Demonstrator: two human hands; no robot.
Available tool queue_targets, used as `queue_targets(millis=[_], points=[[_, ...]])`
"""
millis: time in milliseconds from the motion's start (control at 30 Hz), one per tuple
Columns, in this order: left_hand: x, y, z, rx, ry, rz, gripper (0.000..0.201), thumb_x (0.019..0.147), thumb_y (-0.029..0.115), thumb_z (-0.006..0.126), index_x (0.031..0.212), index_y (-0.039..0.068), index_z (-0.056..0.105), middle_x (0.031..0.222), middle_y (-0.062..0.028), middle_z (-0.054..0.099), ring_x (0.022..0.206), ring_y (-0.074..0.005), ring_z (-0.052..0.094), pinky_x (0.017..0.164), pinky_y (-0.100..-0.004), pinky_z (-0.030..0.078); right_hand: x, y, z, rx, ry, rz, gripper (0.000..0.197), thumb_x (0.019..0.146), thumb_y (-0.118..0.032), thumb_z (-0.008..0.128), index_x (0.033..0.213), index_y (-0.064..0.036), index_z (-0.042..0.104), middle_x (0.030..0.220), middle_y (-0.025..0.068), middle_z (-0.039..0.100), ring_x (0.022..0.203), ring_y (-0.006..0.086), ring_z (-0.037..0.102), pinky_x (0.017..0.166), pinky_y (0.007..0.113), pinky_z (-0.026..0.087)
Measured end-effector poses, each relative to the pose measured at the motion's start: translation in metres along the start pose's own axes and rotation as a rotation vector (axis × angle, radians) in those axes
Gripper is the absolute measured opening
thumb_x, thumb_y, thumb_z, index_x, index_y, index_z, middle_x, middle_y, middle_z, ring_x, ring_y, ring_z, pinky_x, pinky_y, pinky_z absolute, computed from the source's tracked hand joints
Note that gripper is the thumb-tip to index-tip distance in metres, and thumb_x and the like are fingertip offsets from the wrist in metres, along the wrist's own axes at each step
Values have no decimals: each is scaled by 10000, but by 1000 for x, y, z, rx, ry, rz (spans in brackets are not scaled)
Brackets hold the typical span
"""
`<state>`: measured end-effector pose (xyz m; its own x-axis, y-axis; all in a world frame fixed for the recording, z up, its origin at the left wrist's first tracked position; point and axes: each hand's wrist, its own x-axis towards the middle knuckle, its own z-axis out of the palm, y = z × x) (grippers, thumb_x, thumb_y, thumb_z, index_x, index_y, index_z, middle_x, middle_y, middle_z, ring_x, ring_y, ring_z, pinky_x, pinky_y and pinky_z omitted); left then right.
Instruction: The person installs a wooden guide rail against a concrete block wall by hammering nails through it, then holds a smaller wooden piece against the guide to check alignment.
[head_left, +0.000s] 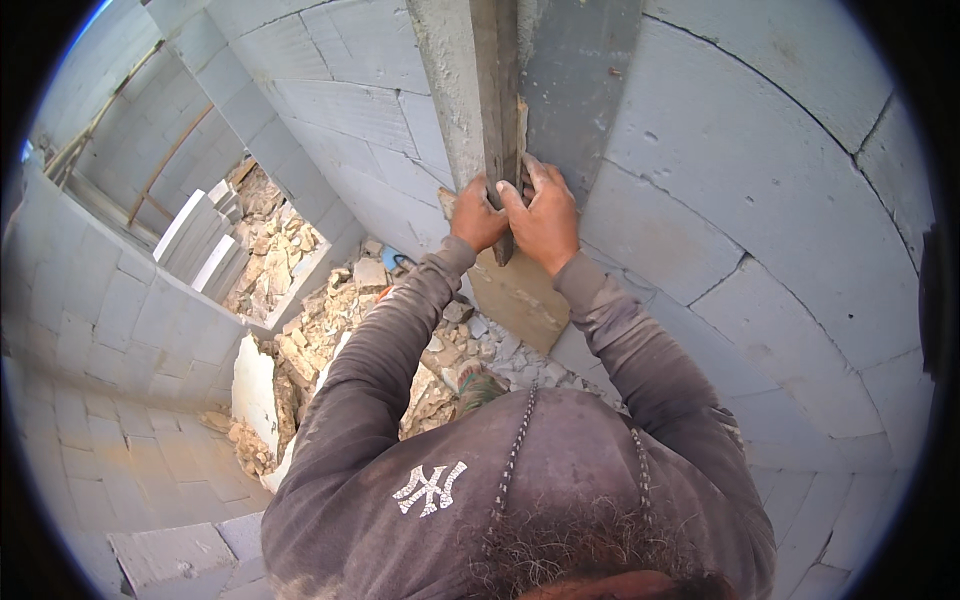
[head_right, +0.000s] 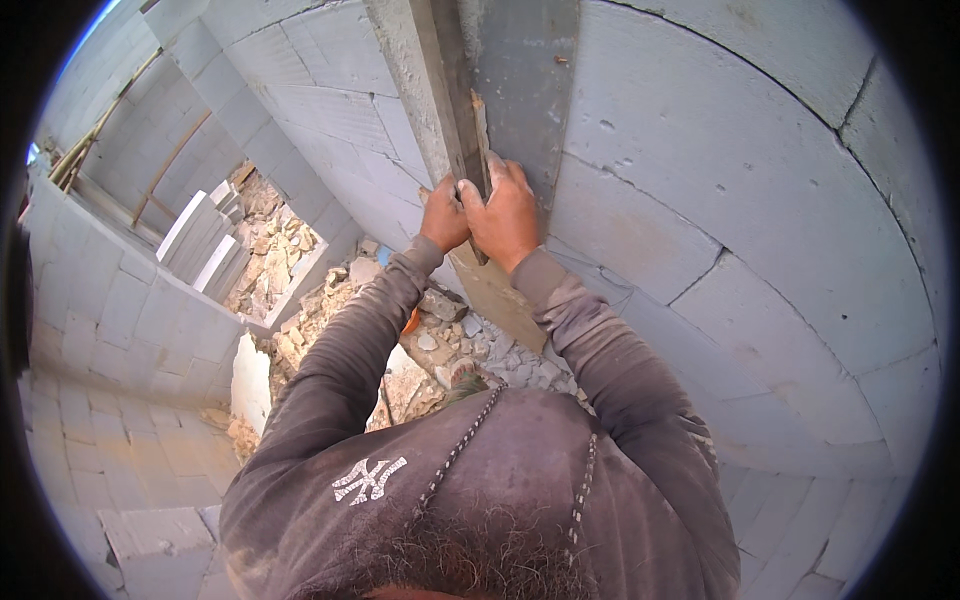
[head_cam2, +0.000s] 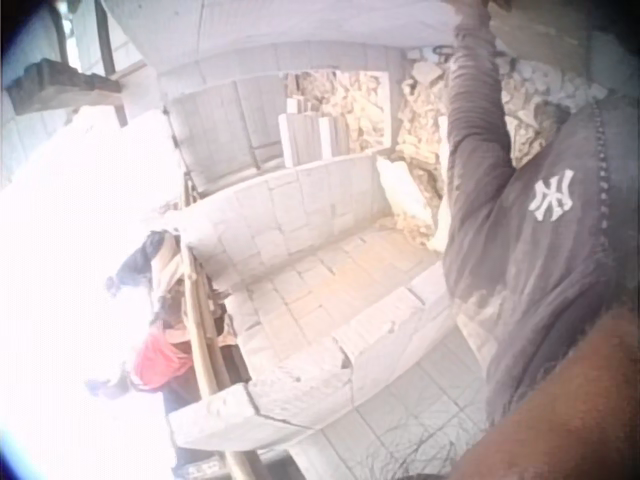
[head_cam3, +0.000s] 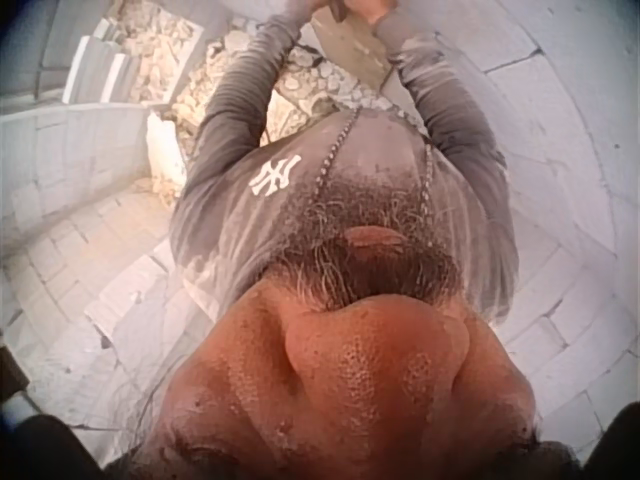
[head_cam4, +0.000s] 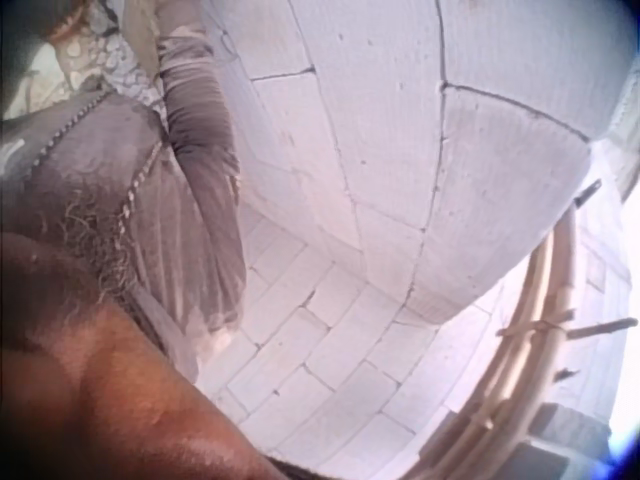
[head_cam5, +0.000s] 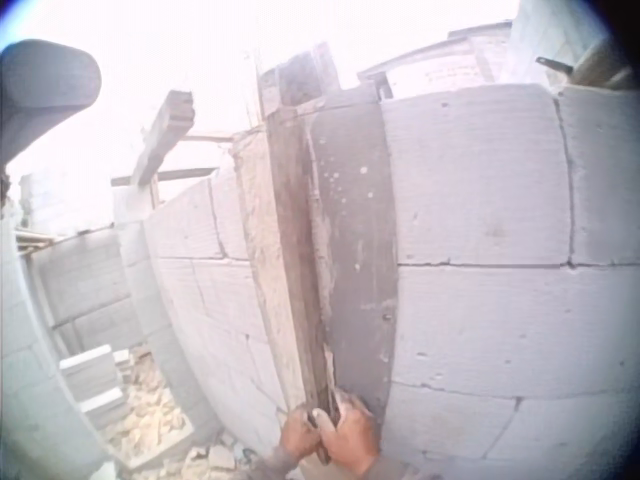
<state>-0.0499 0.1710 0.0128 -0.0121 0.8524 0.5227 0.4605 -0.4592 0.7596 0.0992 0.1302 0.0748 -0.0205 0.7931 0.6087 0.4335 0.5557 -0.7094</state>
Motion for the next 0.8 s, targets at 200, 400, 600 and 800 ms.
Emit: queue_targets(millis=[200,400,600,800], points=[[9,23,-2,73,19,-5,477,811,218,793,1185,-34,636,1100,-287,681,1030,-461,676,869,-475,545,-4,17,4,90,1,-19,515,923,-151,667,1391,51,592,1174,235,628,1116,377,652,961,423,541],[13,17,-4,7,11,22,451,799,165,799,1182,-9,637,1037,-230,727,974,-395,721,844,-439,568,3,2,-12,108,-110,51,537,895,-103,617,1402,67,575,1210,256,619,1138,414,632,1022,426,496],[17,11,-3,15,9,64,446,804,164,820,1179,5,638,1014,-201,741,932,-371,738,806,-430,581,5,11,-10,67,-143,13,577,887,-107,607,1430,76,544,1266,259,597,1152,429,621,1028,425,492],[16,16,1,-60,-24,74,438,833,165,823,1179,-15,624,1006,-169,748,923,-275,742,782,-387,579,-6,10,-11,177,-78,36,586,887,-124,632,1438,49,537,1304,248,582,1202,401,601,1060,411,473]])
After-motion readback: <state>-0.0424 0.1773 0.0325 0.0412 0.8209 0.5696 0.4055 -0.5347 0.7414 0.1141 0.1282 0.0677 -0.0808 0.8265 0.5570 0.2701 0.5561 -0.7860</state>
